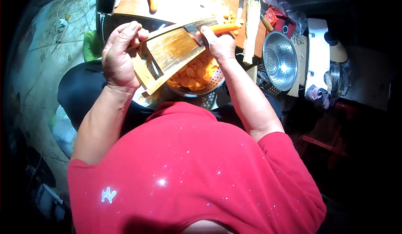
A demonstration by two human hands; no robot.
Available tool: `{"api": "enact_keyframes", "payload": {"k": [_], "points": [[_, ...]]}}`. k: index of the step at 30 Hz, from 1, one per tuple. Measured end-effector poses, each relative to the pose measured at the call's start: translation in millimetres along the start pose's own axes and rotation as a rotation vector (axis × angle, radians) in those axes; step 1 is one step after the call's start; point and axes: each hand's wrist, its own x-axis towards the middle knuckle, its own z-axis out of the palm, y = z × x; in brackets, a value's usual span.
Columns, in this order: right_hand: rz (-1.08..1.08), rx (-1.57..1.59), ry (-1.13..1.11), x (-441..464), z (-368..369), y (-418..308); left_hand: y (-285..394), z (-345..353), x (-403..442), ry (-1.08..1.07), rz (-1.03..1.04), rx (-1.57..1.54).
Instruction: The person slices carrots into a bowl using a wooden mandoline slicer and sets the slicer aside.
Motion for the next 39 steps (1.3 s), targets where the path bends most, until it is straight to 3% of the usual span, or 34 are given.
{"api": "enact_keyframes", "payload": {"k": [2, 4, 7, 11, 14, 16, 19, 20, 22, 25, 28, 32, 34, 37, 39], "points": [[0.042, 0.017, -0.052, -3, -7, -10, 1, 1, 0, -0.017, -0.003, -0.015], [-0.050, 0.057, -0.026, 1, -9, -5, 1, 1, 0, -0.002, -0.003, -0.007], [-0.115, 0.315, 0.026, 4, -15, -9, 0, 0, 1, -0.007, -0.001, 0.003], [-0.117, 0.181, 0.021, -4, -19, -22, 2, 2, 1, 0.018, -0.016, 0.022], [-0.377, 0.203, -0.145, -40, -15, -51, 2, 1, 2, 0.026, -0.022, 0.018], [-0.489, 0.145, -0.117, -67, -8, -64, 2, 2, 1, 0.030, -0.015, -0.001], [-0.380, 0.149, -0.078, -51, -8, -50, 1, 4, -2, 0.015, -0.011, 0.001], [-0.362, 0.285, -0.060, -32, -7, -38, 1, 3, -1, 0.015, -0.010, 0.000], [-0.136, 0.124, 0.015, 7, -17, -11, 1, 3, -2, -0.007, -0.005, -0.006], [-0.164, 0.198, -0.031, -5, -16, -26, 1, 1, 1, 0.012, -0.013, -0.018], [-0.484, 0.187, -0.131, -62, -3, -59, 0, 0, 1, -0.006, -0.006, -0.022], [-0.342, 0.216, -0.032, -22, -4, -23, 1, 1, -1, 0.023, -0.011, 0.000], [-0.150, 0.213, 0.016, 11, -14, -1, 0, -1, 0, -0.017, -0.010, -0.008], [-0.126, 0.262, -0.074, -11, -15, -29, 1, -1, -1, 0.011, -0.010, 0.003], [-0.343, 0.170, -0.120, -46, -6, -50, 0, -1, -1, -0.003, -0.006, 0.000]]}}
